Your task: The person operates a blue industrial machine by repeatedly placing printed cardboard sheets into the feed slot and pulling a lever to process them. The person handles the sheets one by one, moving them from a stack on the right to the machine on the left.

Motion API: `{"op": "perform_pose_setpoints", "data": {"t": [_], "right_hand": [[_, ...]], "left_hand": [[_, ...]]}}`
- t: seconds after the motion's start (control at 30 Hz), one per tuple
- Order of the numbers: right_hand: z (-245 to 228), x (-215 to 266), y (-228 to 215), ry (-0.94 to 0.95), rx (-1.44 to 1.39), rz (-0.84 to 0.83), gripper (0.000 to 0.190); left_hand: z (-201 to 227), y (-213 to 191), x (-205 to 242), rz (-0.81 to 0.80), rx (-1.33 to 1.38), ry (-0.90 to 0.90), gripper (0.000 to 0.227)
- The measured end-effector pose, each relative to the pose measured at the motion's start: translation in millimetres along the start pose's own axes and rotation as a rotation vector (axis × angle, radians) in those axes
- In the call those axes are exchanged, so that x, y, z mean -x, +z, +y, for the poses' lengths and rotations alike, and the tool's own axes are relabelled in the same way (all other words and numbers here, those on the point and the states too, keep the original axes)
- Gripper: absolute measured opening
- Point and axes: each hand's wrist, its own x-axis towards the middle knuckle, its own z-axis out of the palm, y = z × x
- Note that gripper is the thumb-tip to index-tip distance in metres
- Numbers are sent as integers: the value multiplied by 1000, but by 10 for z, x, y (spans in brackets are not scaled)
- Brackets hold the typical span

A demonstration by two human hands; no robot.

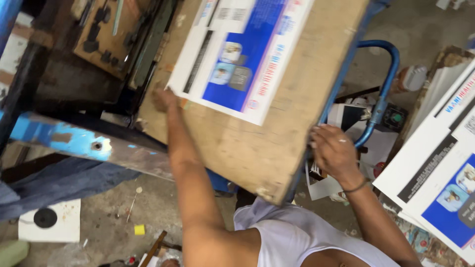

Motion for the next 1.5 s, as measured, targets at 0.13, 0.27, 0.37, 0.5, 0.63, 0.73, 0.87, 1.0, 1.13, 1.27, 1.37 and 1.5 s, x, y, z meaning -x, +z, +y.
{"op": "perform_pose_setpoints", "data": {"t": [0.13, 0.27, 0.37, 0.5, 0.63, 0.73, 0.87, 1.0, 1.13, 1.27, 1.37, 1.5], "right_hand": [[384, 643, -377, 224, 119, 194, 14], [705, 1776, -542, 557, 270, 74, 20], [813, 2717, -649, 580, 595, -153, 63], [875, 3718, -633, 789, 578, -135, 68], [1189, 4155, -876, 756, 493, -40, 60], [1445, 4408, -1032, 696, 367, -18, 56], [1671, 4759, -1468, 647, 892, -404, 70], [1987, 4729, -1930, 1085, 375, 75, 73], [1663, 4296, -1400, 867, 403, -53, 88], [991, 3715, -856, 633, 355, -231, 84], [465, 3318, -1027, 723, 259, -63, 79], [579, 3462, -1163, 784, 361, 272, 66]], "left_hand": [[-119, -784, -332, 118, 342, 343, 30], [-69, -2219, 186, 201, 1013, 303, 17], [-13, -3289, 1014, 346, 1197, 262, 18], [291, -3498, 1867, 350, 1227, 284, 19], [875, -2504, 2496, -100, 1180, 434, 30], [1453, -1336, 3334, -420, 1060, 377, 32], [1985, -147, 4790, -958, 686, 683, 41], [2315, 447, 5903, -1319, 683, 597, 55], [2665, 445, 6326, -911, 287, 807, 61], [3188, -126, 6247, -788, 480, 893, 63], [3715, -955, 5978, -954, 522, 1084, 67], [4041, -1649, 5889, -1016, 875, 1373, 63]]}}
